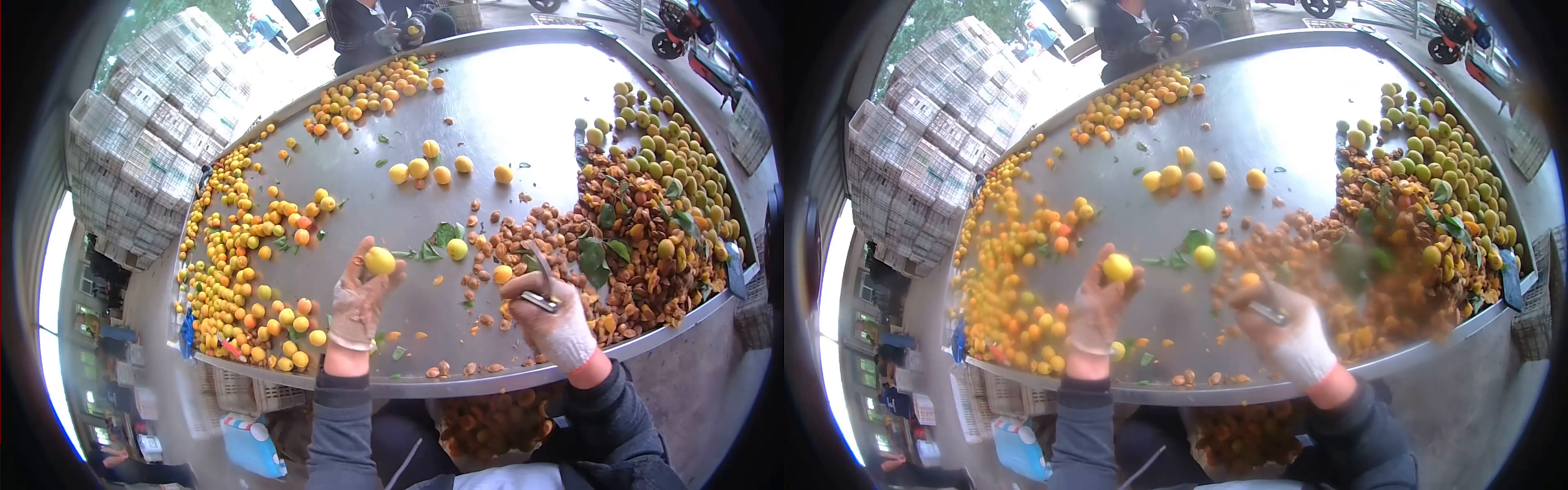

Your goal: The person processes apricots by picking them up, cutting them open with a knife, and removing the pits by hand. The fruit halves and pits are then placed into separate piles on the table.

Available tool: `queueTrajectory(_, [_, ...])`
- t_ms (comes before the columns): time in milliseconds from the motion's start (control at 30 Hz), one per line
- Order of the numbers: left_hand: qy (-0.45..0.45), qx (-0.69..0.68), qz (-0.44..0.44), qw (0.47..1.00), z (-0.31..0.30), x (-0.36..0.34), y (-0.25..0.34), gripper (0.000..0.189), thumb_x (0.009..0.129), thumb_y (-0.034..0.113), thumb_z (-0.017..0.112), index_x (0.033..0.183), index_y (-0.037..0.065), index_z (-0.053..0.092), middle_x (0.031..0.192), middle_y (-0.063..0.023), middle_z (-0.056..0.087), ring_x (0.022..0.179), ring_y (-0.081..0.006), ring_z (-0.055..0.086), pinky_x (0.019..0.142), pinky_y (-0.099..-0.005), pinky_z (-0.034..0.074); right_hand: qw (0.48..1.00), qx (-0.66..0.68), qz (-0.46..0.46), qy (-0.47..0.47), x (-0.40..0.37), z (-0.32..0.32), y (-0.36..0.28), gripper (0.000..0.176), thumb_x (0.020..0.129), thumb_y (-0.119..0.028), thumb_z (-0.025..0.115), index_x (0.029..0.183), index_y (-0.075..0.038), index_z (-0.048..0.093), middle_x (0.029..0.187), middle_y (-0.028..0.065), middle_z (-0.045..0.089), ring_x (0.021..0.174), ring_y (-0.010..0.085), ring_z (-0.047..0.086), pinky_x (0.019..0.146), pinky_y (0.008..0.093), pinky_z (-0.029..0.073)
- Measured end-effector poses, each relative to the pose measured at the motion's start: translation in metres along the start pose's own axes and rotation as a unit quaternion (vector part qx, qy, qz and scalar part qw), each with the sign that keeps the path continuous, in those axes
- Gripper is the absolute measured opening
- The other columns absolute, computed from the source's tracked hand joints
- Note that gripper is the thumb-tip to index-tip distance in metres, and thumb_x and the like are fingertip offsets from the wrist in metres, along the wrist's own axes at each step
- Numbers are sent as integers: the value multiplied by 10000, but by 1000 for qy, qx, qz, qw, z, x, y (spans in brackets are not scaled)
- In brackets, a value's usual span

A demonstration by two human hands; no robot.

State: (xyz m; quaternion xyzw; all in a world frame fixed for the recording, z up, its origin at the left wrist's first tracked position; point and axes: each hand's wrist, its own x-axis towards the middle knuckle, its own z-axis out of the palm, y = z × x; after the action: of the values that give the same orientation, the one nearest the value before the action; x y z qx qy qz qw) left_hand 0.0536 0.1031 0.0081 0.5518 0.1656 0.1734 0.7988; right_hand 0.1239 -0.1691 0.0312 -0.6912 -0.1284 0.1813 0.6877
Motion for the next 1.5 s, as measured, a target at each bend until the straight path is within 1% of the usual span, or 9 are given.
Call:
queueTrajectory(167, [-117,-323,-66,937,57,-47,-7,515,895,137,630,1357,50,420,1210,-129,552,1093,-287,582,917,-400,530,991,-42,-67,-110,-12,15,13,148,812,1,593,922,-40,683,777,4,635,717,64,579,654,228,480])
queueTrajectory(300, [-182,-374,-81,906,69,-55,-34,550,888,259,656,1354,69,435,1208,-119,560,1088,-259,581,875,-401,527,987,-56,-59,-139,-18,23,8,158,792,-21,608,932,-44,678,814,89,658,738,178,624,697,289,506])
queueTrajectory(367, [-144,-254,-43,955,72,-58,-39,603,872,324,674,1365,77,431,1189,-104,574,1044,-229,586,833,-381,514,983,-89,-82,-141,-17,26,10,194,766,-49,617,948,-64,680,823,148,667,733,294,650,698,337,518])
queueTrajectory(467, [-108,-181,5,978,85,-65,-35,588,864,327,686,1340,63,465,1136,-96,598,983,-207,594,806,-354,505,976,-126,-79,-160,-14,28,9,184,806,-29,604,977,-36,669,810,106,665,735,145,632,700,291,506])
queueTrajectory(900, [-21,-119,1,993,82,-73,-45,485,865,301,691,1226,2,564,1005,-89,642,901,-188,608,779,-287,492,974,-159,-94,-132,-14,40,13,264,789,-35,599,1048,-40,649,809,181,657,741,288,663,678,348,509])
queueTrajectory(1100, [24,-55,2,998,93,-81,-29,496,809,119,751,1239,-30,553,1004,-72,643,956,-162,589,839,-285,489,958,-234,-117,-117,-7,44,19,318,756,-70,613,1065,-121,667,808,183,652,726,377,632,634,402,504])
queueTrajectory(1200, [29,44,34,998,93,-84,-27,504,793,36,749,1246,-46,544,1063,-73,640,966,-149,604,868,-281,498,954,-244,-69,-160,-3,40,19,327,746,-45,612,1060,-118,669,794,190,646,704,375,628,629,394,496])
queueTrajectory(1300, [7,334,228,915,90,-83,-27,516,773,3,758,1244,-34,549,1050,-48,620,956,-131,588,871,-257,487,960,-203,-65,-181,-2,38,21,319,737,-34,611,1039,-112,677,768,190,640,677,367,621,622,387,491])
queueTrajectory(1500, [-25,-64,-11,998,88,-89,-20,501,803,155,772,1226,-21,569,1065,-38,625,986,-133,586,868,-250,469,957,-220,-113,-152,-2,44,27,259,737,-47,624,984,-101,682,741,167,642,657,347,620,610,382,492])
